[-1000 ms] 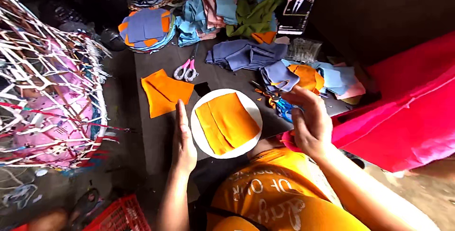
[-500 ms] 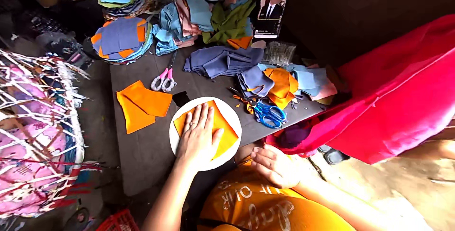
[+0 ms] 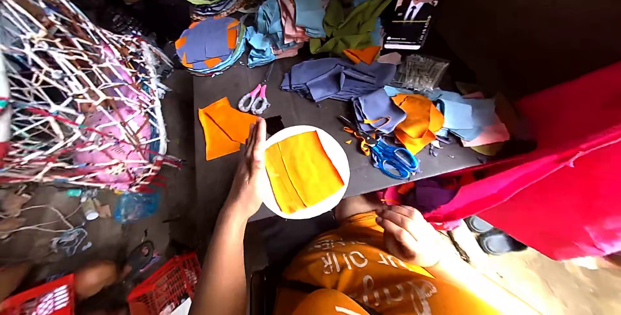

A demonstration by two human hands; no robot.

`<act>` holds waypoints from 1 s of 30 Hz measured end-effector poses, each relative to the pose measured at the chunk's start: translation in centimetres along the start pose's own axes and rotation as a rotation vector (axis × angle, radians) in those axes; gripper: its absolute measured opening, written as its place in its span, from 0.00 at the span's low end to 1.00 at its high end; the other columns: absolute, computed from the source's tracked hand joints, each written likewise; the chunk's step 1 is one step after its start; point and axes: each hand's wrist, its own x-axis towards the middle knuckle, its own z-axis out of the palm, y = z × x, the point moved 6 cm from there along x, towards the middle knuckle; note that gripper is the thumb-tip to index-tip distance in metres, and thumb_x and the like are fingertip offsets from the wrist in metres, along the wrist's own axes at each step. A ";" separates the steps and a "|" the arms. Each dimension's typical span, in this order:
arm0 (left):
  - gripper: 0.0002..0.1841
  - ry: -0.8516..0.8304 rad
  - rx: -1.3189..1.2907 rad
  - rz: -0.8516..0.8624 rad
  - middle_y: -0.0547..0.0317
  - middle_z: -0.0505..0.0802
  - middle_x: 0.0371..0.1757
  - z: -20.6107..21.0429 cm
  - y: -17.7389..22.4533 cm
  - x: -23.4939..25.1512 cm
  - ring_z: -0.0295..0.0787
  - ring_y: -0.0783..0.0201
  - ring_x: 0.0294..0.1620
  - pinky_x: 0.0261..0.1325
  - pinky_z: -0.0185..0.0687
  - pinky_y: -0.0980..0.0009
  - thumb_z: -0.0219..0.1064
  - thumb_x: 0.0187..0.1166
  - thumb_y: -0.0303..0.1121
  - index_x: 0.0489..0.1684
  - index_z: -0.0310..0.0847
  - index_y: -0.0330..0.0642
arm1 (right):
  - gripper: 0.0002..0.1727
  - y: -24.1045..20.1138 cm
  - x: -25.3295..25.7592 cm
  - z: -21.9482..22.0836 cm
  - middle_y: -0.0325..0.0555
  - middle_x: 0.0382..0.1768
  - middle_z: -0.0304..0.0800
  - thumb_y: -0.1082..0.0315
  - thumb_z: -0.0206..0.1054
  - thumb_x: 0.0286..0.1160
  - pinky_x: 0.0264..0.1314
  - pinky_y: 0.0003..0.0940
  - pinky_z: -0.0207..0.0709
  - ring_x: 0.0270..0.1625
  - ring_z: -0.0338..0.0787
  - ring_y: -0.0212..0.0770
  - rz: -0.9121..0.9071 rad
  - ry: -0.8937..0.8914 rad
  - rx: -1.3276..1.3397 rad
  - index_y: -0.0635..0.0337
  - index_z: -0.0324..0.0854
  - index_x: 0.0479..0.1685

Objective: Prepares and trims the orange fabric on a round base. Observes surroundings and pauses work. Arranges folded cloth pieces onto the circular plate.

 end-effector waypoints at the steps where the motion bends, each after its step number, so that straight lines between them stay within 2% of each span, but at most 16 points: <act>1: 0.48 0.010 0.144 -0.005 0.49 0.55 0.95 -0.2 0.2 -1.0 0.40 0.60 0.97 0.96 0.38 0.57 0.26 0.86 0.69 0.94 0.47 0.36 | 0.08 0.4 -0.7 -0.1 0.51 0.51 0.85 0.68 0.52 0.87 0.65 0.33 0.74 0.55 0.84 0.46 0.030 -0.018 -0.024 0.56 0.76 0.53; 3: 0.38 -0.011 0.432 -0.033 0.47 0.60 0.93 0.5 0.4 -3.1 0.43 0.50 0.96 0.94 0.37 0.47 0.32 0.91 0.55 0.92 0.54 0.34 | 0.10 1.2 -2.0 -0.2 0.50 0.48 0.87 0.68 0.51 0.86 0.59 0.32 0.76 0.49 0.85 0.46 0.074 -0.041 -0.087 0.56 0.77 0.51; 5: 0.35 -0.039 0.601 -0.021 0.42 0.66 0.90 1.9 0.0 -4.7 0.50 0.39 0.93 0.91 0.38 0.38 0.38 0.90 0.50 0.88 0.60 0.32 | 0.10 1.6 -2.8 -0.5 0.50 0.47 0.88 0.68 0.50 0.85 0.56 0.32 0.76 0.47 0.85 0.46 0.099 -0.047 -0.122 0.55 0.78 0.50; 7: 0.37 -0.039 0.727 0.012 0.39 0.69 0.88 2.9 -0.8 -5.7 0.55 0.34 0.91 0.88 0.41 0.34 0.36 0.90 0.53 0.86 0.64 0.30 | 0.10 1.6 -2.8 -0.9 0.49 0.47 0.88 0.68 0.50 0.85 0.57 0.32 0.75 0.48 0.85 0.46 0.091 -0.038 -0.141 0.55 0.78 0.50; 9: 0.39 -0.008 0.803 0.053 0.39 0.71 0.87 3.2 -1.2 -6.1 0.58 0.34 0.90 0.87 0.43 0.33 0.33 0.90 0.55 0.85 0.66 0.30 | 0.09 1.4 -2.0 -1.3 0.48 0.47 0.87 0.67 0.51 0.85 0.59 0.31 0.74 0.49 0.84 0.45 0.042 -0.016 -0.145 0.54 0.77 0.50; 12: 0.46 0.030 0.773 0.089 0.36 0.69 0.87 3.1 -1.3 -6.2 0.56 0.33 0.90 0.88 0.43 0.36 0.26 0.88 0.61 0.86 0.62 0.27 | 0.08 1.7 1.3 -2.3 0.48 0.49 0.87 0.67 0.52 0.85 0.63 0.32 0.73 0.52 0.85 0.45 -0.032 0.066 -0.160 0.54 0.76 0.52; 14: 0.50 0.074 0.735 0.115 0.32 0.69 0.86 2.9 -1.1 -6.2 0.56 0.32 0.90 0.89 0.43 0.38 0.21 0.87 0.65 0.86 0.61 0.26 | 0.10 2.9 4.9 -3.3 0.49 0.50 0.87 0.67 0.52 0.87 0.66 0.33 0.75 0.55 0.86 0.45 -0.004 0.077 -0.202 0.55 0.77 0.55; 16: 0.52 0.089 0.680 0.129 0.30 0.68 0.87 2.8 -0.8 -6.1 0.54 0.32 0.91 0.90 0.39 0.39 0.19 0.86 0.66 0.86 0.59 0.24 | 0.12 4.8 8.9 -3.9 0.54 0.49 0.91 0.67 0.55 0.86 0.61 0.38 0.78 0.53 0.89 0.50 0.074 0.040 -0.270 0.59 0.82 0.53; 18: 0.51 0.069 0.614 0.140 0.30 0.67 0.87 2.6 0.0 -5.3 0.51 0.34 0.92 0.91 0.37 0.40 0.20 0.86 0.67 0.87 0.57 0.24 | 0.14 7.3 12.2 -3.9 0.58 0.50 0.94 0.68 0.59 0.80 0.58 0.49 0.82 0.55 0.92 0.57 0.187 -0.054 -0.295 0.64 0.89 0.51; 20: 0.47 0.021 0.578 0.164 0.31 0.67 0.87 2.6 1.5 -3.6 0.52 0.35 0.92 0.91 0.38 0.40 0.28 0.88 0.64 0.87 0.58 0.25 | 0.15 10.3 15.2 -3.3 0.59 0.51 0.93 0.70 0.60 0.77 0.60 0.57 0.81 0.58 0.90 0.62 0.301 -0.178 -0.260 0.66 0.90 0.52; 22: 0.42 -0.036 0.551 0.186 0.34 0.71 0.86 3.0 3.4 -1.2 0.56 0.35 0.91 0.90 0.44 0.39 0.40 0.88 0.59 0.86 0.62 0.27 | 0.14 13.6 17.7 -1.8 0.60 0.51 0.93 0.72 0.62 0.79 0.61 0.60 0.79 0.59 0.89 0.64 0.411 -0.305 -0.202 0.66 0.90 0.54; 24: 0.36 -0.127 0.509 0.166 0.39 0.73 0.86 4.2 4.9 1.4 0.59 0.38 0.90 0.89 0.49 0.40 0.50 0.86 0.52 0.85 0.66 0.31 | 0.16 16.3 19.0 0.3 0.62 0.60 0.90 0.70 0.64 0.81 0.71 0.65 0.73 0.69 0.84 0.66 0.546 -0.520 -0.135 0.65 0.88 0.62; 25: 0.33 -0.185 0.469 0.141 0.41 0.73 0.86 5.0 5.5 2.8 0.60 0.40 0.90 0.89 0.51 0.42 0.53 0.86 0.48 0.85 0.66 0.32 | 0.17 17.1 19.2 1.3 0.64 0.64 0.87 0.67 0.66 0.81 0.73 0.69 0.70 0.73 0.81 0.68 0.598 -0.629 -0.118 0.66 0.86 0.63; 27: 0.30 -0.290 0.382 0.067 0.42 0.72 0.87 6.6 6.2 5.6 0.61 0.45 0.90 0.89 0.55 0.47 0.56 0.88 0.42 0.86 0.65 0.34 | 0.18 17.7 19.3 2.6 0.67 0.66 0.84 0.64 0.67 0.80 0.73 0.71 0.67 0.74 0.78 0.69 0.666 -0.793 -0.131 0.70 0.86 0.60; 28: 0.29 -0.326 0.341 0.037 0.41 0.71 0.87 7.5 6.5 6.8 0.63 0.46 0.89 0.88 0.57 0.49 0.57 0.89 0.40 0.86 0.66 0.34 | 0.18 17.7 19.2 3.0 0.68 0.66 0.84 0.65 0.66 0.80 0.73 0.70 0.67 0.74 0.78 0.69 0.677 -0.816 -0.139 0.71 0.86 0.59; 30: 0.27 -0.362 0.267 -0.016 0.40 0.72 0.86 9.0 6.6 9.1 0.67 0.48 0.87 0.86 0.63 0.52 0.57 0.90 0.37 0.84 0.67 0.34 | 0.13 17.3 19.3 3.1 0.66 0.60 0.86 0.70 0.65 0.79 0.70 0.67 0.70 0.69 0.82 0.67 0.640 -0.738 -0.155 0.70 0.86 0.54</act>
